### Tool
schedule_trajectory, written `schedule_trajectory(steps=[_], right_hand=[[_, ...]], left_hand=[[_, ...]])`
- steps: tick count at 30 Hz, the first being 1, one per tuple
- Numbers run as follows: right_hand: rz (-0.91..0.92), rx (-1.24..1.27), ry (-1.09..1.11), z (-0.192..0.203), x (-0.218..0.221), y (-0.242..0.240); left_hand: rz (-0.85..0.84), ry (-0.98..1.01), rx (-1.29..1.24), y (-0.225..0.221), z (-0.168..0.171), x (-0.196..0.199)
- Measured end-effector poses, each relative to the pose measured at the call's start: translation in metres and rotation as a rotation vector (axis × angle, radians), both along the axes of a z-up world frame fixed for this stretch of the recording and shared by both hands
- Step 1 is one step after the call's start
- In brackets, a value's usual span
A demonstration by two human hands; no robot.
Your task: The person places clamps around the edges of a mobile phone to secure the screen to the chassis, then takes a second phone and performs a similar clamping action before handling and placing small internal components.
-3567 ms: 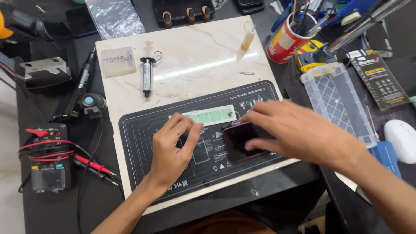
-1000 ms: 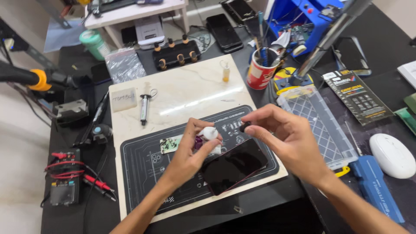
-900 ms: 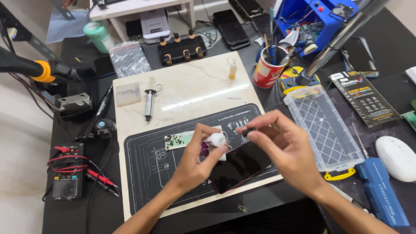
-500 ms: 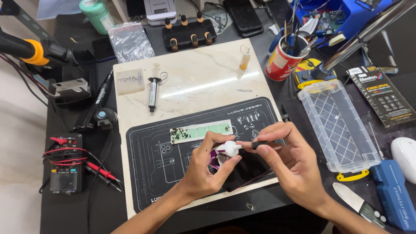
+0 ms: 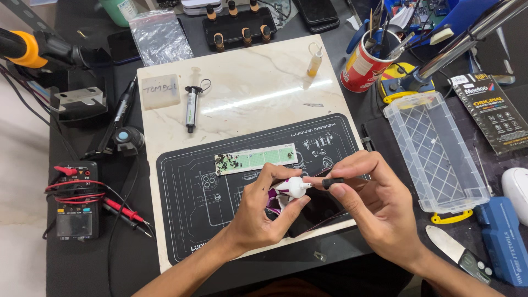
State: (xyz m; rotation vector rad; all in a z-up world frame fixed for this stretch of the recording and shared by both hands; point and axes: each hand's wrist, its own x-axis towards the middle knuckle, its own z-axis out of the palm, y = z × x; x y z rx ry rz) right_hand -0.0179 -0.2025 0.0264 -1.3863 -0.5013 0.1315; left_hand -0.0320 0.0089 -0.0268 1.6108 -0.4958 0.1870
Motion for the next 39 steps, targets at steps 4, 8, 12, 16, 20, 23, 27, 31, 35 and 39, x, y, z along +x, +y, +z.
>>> schedule_trajectory(steps=[4, 8, 12, 16, 20, 23, 27, 31, 35, 39], right_hand=[[0.005, -0.002, -0.01, 0.001, 0.0, 0.0], [0.014, -0.009, -0.019, 0.0, 0.0, 0.0], [0.004, -0.011, -0.01, 0.0, 0.001, 0.0], [0.011, -0.004, -0.013, -0.001, 0.001, 0.0], [0.014, 0.006, -0.006, -0.001, 0.0, 0.0], [0.019, 0.009, -0.003, -0.003, 0.0, -0.001], [0.016, -0.002, -0.018, -0.004, -0.001, -0.001], [0.017, -0.026, -0.055, 0.0, 0.0, 0.002], [-0.034, -0.219, -0.087, 0.006, 0.006, 0.004], [-0.11, -0.554, -0.514, 0.004, 0.012, 0.003]], left_hand=[[0.005, -0.01, 0.002, 0.0, 0.0, 0.0], [0.008, -0.012, 0.006, 0.0, -0.002, 0.0], [0.019, -0.044, 0.02, -0.001, -0.003, 0.0], [0.014, -0.026, 0.019, 0.0, -0.003, 0.001], [0.008, -0.018, 0.015, 0.0, -0.004, 0.001], [0.013, -0.033, 0.019, 0.0, -0.003, 0.001], [0.017, -0.04, 0.02, 0.0, -0.003, 0.001], [0.014, -0.042, 0.023, 0.0, -0.003, 0.0], [0.01, -0.042, 0.019, 0.0, -0.003, 0.001], [0.037, -0.046, 0.054, -0.001, 0.0, 0.002]])
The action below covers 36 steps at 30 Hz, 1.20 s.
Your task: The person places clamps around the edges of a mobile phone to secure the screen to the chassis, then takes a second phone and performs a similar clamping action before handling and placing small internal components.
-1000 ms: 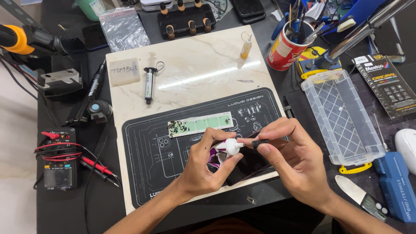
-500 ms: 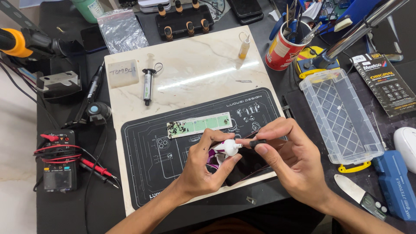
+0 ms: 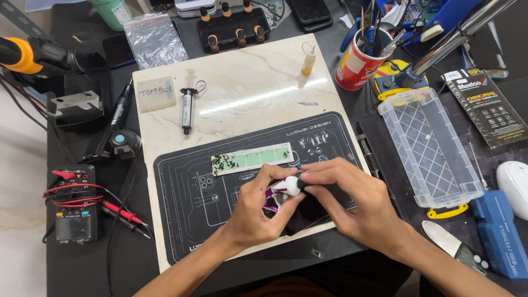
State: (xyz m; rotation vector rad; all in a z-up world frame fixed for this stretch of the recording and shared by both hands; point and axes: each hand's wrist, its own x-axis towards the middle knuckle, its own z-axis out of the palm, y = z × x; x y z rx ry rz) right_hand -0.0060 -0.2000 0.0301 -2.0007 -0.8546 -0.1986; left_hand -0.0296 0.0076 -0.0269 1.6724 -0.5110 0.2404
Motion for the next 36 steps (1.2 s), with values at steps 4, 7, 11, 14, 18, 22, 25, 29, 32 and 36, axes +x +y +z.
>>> schedule_trajectory(steps=[4, 7, 11, 14, 18, 22, 25, 29, 32, 36], right_hand=[[-0.077, -0.338, 0.474, -0.003, 0.01, -0.01], [0.054, -0.217, 0.857, -0.003, 0.019, -0.012], [0.018, -0.35, -0.398, -0.004, 0.013, -0.011], [0.091, -0.238, -0.101, -0.013, 0.01, -0.011], [0.159, 0.106, 0.846, -0.026, 0.017, -0.013], [-0.095, -0.193, 0.227, -0.023, 0.01, -0.012], [-0.039, -0.327, -0.298, -0.014, 0.009, -0.004], [-0.006, -0.286, -0.041, -0.004, 0.006, 0.003], [-0.008, -0.194, 0.258, -0.002, 0.004, 0.003], [-0.094, -0.161, 0.492, -0.005, 0.027, -0.002]], left_hand=[[0.055, -0.296, 0.193, 0.002, 0.006, 0.006], [0.033, -0.286, 0.204, 0.0, 0.012, 0.008], [0.044, -0.159, 0.167, 0.004, 0.014, 0.009], [0.046, -0.206, 0.217, 0.004, 0.015, 0.009], [0.068, -0.321, 0.308, 0.001, 0.012, 0.008], [0.044, -0.128, 0.209, 0.004, 0.012, 0.011], [0.019, -0.024, 0.171, 0.004, 0.012, 0.012], [0.049, -0.132, 0.292, 0.005, 0.009, 0.01], [0.095, -0.215, 0.315, 0.006, 0.006, 0.01], [0.268, -0.325, 0.187, 0.003, 0.005, 0.01]])
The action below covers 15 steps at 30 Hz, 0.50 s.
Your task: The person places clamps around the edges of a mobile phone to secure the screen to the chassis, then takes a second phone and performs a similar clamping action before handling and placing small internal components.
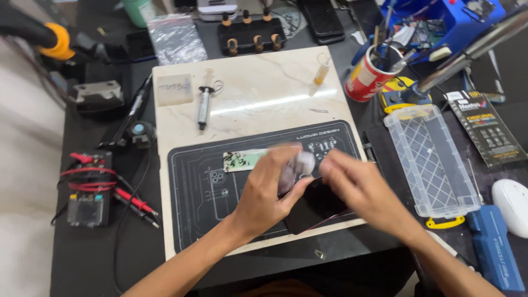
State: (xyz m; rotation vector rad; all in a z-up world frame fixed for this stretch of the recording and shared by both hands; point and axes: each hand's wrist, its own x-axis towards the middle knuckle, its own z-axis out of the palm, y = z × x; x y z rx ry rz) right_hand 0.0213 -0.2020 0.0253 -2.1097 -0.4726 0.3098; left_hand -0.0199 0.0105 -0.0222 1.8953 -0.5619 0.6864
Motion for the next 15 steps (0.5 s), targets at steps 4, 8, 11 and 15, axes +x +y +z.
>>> schedule_trajectory(steps=[4, 8, 11, 15], right_hand=[[-0.042, 0.03, 0.042, -0.017, 0.052, 0.016], [0.017, 0.103, 0.118, -0.033, 0.091, 0.053], [0.149, 0.023, 0.123, -0.028, 0.096, 0.076], [0.297, -0.265, -0.181, 0.001, 0.062, 0.067]], left_hand=[[0.187, -0.043, -0.047, 0.006, -0.002, 0.001], [0.265, 0.0, -0.146, 0.014, -0.002, 0.006], [0.317, 0.006, -0.225, 0.022, 0.001, 0.01], [0.351, 0.03, -0.326, 0.033, 0.005, 0.015]])
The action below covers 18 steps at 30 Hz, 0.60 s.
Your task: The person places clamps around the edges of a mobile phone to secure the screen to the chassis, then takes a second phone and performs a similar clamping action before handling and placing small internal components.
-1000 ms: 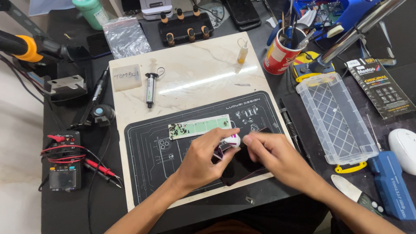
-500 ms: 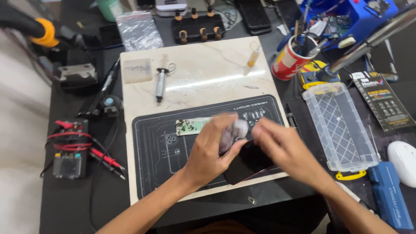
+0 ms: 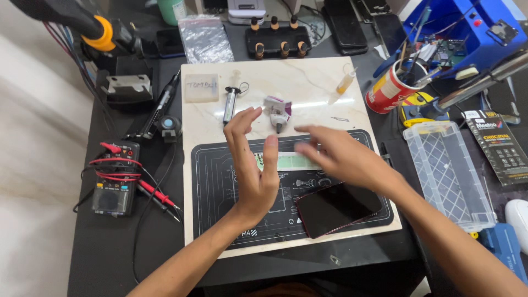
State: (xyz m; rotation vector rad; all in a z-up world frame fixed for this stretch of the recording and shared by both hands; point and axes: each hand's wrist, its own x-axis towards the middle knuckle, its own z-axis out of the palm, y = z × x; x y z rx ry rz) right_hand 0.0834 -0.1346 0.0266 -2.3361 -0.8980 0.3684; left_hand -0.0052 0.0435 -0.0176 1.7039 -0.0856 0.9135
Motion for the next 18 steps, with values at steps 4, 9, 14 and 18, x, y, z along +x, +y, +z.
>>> schedule_trajectory(steps=[4, 9, 14, 18], right_hand=[[0.253, -0.485, -0.027, 0.026, -0.04, -0.032], [0.37, -0.506, -0.212, 0.027, -0.058, -0.054], [0.306, -0.659, -0.157, 0.037, -0.051, -0.057], [0.138, -0.478, -0.189, 0.046, -0.037, -0.048]], left_hand=[[0.012, 0.003, -0.041, 0.008, -0.003, 0.005], [0.033, 0.049, -0.088, 0.01, -0.006, 0.01], [0.023, 0.065, -0.081, 0.009, -0.004, 0.011], [0.02, 0.047, -0.085, 0.012, -0.004, 0.012]])
